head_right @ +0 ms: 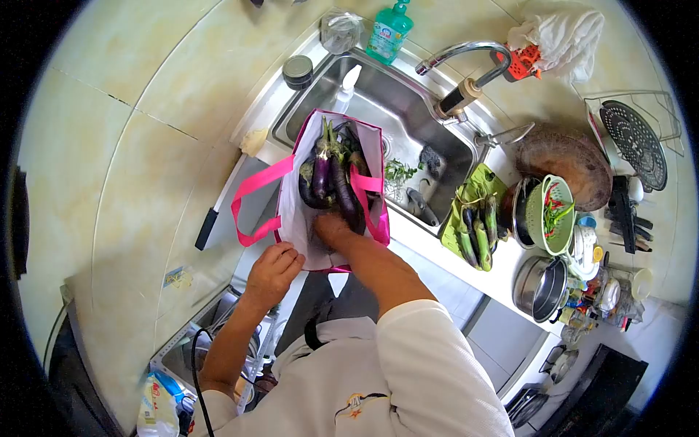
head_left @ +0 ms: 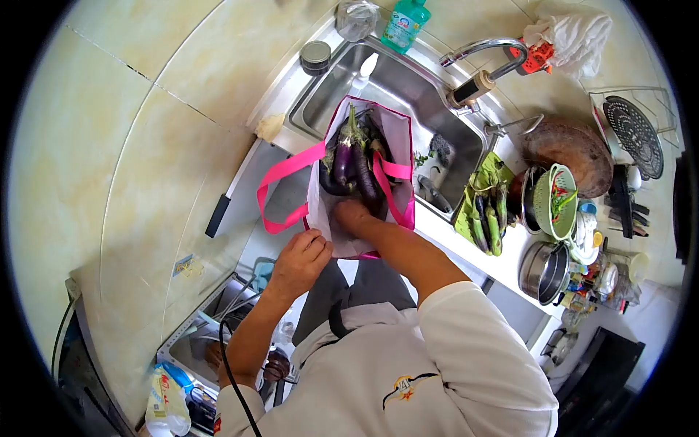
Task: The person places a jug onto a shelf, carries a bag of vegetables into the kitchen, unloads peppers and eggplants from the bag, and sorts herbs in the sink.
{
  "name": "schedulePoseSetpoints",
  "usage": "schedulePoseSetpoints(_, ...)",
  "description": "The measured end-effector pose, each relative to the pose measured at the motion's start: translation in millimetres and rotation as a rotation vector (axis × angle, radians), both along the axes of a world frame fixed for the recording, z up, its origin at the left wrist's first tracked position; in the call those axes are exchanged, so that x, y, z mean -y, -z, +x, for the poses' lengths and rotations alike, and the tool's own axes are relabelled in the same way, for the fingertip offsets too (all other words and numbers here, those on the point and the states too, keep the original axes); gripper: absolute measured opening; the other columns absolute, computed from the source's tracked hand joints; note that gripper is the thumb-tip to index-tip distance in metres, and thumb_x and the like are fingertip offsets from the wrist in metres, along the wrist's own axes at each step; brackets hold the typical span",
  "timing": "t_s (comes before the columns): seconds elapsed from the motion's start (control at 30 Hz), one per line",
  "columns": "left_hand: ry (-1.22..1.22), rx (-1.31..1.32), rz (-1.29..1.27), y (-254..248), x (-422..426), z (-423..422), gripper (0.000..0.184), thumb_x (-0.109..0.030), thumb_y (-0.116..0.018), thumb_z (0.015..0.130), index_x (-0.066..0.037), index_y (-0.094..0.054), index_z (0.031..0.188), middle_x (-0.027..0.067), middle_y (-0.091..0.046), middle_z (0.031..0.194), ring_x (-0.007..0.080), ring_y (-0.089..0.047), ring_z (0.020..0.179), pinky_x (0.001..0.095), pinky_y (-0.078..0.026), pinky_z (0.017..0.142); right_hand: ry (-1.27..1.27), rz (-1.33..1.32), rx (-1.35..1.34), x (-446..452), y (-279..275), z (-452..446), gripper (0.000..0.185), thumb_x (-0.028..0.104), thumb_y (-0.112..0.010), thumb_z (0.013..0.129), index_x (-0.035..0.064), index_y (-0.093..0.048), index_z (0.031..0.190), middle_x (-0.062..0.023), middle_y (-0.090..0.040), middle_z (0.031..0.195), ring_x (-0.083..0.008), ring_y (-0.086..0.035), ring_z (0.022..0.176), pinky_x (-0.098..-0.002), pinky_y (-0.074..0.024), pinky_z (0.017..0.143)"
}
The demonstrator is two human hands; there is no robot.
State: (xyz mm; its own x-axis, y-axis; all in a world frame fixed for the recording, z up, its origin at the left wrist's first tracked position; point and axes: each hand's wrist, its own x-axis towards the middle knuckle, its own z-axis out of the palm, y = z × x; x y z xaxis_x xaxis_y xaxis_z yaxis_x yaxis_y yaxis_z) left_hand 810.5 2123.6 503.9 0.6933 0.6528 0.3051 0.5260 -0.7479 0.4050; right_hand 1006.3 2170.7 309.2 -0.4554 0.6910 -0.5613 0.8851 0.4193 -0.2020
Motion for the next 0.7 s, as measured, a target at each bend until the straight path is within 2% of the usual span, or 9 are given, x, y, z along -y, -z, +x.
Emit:
schedulePoseSetpoints(0.1, 0.006, -0.018, 0.021, 0, 0, -2, 0.029, -0.011, -0.064, 0.075, -0.001, -0.068, 0.102, 0.009, -0.065, 0.103, 0.0282, -0.061, 0.11, 0.0399, -0.054, 0.091, -0.122, -0.083, 0.034, 1, 7, -3, 0.024, 0.014, -0.061, 0.084, 0.0038, -0.079, 0.096, -0.0199, -0.075, 0.104, -0.0341, -0.073, 0.096, -0.0455, -0.0581, 0.086)
schedulePoseSetpoints(0.2, 0.032, -0.04, -0.029, -4, 1, -9, 0.03, -0.012, -0.064, 0.076, -0.002, -0.067, 0.104, 0.0086, -0.064, 0.104, 0.0284, -0.06, 0.111, 0.0398, -0.054, 0.092, -0.121, -0.117, -0.006, -10, -12, 10, 0.023, 0.013, -0.062, 0.081, 0.0027, -0.078, 0.093, -0.0195, -0.075, 0.101, -0.0354, -0.073, 0.094, -0.0458, -0.0581, 0.086)
schedulePoseSetpoints(0.3, 0.019, -0.042, -0.015, 2, 1, -17, 0.029, -0.014, -0.064, 0.077, -0.002, -0.067, 0.104, 0.0084, -0.064, 0.104, 0.0281, -0.06, 0.111, 0.0396, -0.053, 0.092, -0.099, -0.188, -0.023, -23, -38, 26, 0.021, 0.014, -0.06, 0.085, 0.0024, -0.077, 0.091, -0.0202, -0.075, 0.097, -0.0343, -0.075, 0.09, -0.0451, -0.0603, 0.079)
schedulePoseSetpoints(0.4, 0.017, -0.01, -0.038, 3, 1, -16, 0.028, -0.013, -0.065, 0.077, -0.002, -0.067, 0.102, 0.0081, -0.065, 0.105, 0.0269, -0.061, 0.111, 0.0392, -0.053, 0.093, -0.138, -0.122, -0.041, -24, -50, 25, 0.019, 0.013, -0.063, 0.083, 0.0019, -0.077, 0.089, -0.021, -0.075, 0.092, -0.0341, -0.075, 0.087, -0.0439, -0.0608, 0.076)
schedulePoseSetpoints(0.5, 0.011, 0.005, -0.044, 4, 0, -16, 0.027, -0.013, -0.066, 0.077, -0.003, -0.067, 0.102, 0.0079, -0.065, 0.105, 0.0269, -0.061, 0.111, 0.0396, -0.053, 0.094, -0.056, -0.129, -0.006, -19, -36, 17, 0.019, 0.011, -0.062, 0.081, 0.0003, -0.077, 0.088, -0.0217, -0.074, 0.097, -0.0377, -0.073, 0.092, -0.0459, -0.0586, 0.083)
schedulePoseSetpoints(0.6, 0.003, 0.001, -0.064, 5, 3, -19, 0.027, -0.012, -0.065, 0.077, -0.002, -0.067, 0.102, 0.0082, -0.065, 0.105, 0.0273, -0.06, 0.111, 0.0398, -0.053, 0.094, 0.112, -0.148, -0.041, -15, -23, 13, 0.018, 0.011, -0.063, 0.081, 0.0013, -0.077, 0.086, -0.0242, -0.073, 0.095, -0.0377, -0.073, 0.091, -0.0464, -0.0587, 0.082)
schedulePoseSetpoints(0.7, 0.004, -0.006, -0.066, 11, 5, -18, 0.028, -0.012, -0.065, 0.077, -0.002, -0.067, 0.102, 0.0087, -0.065, 0.105, 0.0278, -0.06, 0.111, 0.04, -0.053, 0.093, -0.034, -0.102, -0.093, -14, -17, 12, 0.017, 0.01, -0.065, 0.082, 0.0019, -0.077, 0.089, -0.0218, -0.074, 0.091, -0.0337, -0.075, 0.085, -0.043, -0.0605, 0.076)
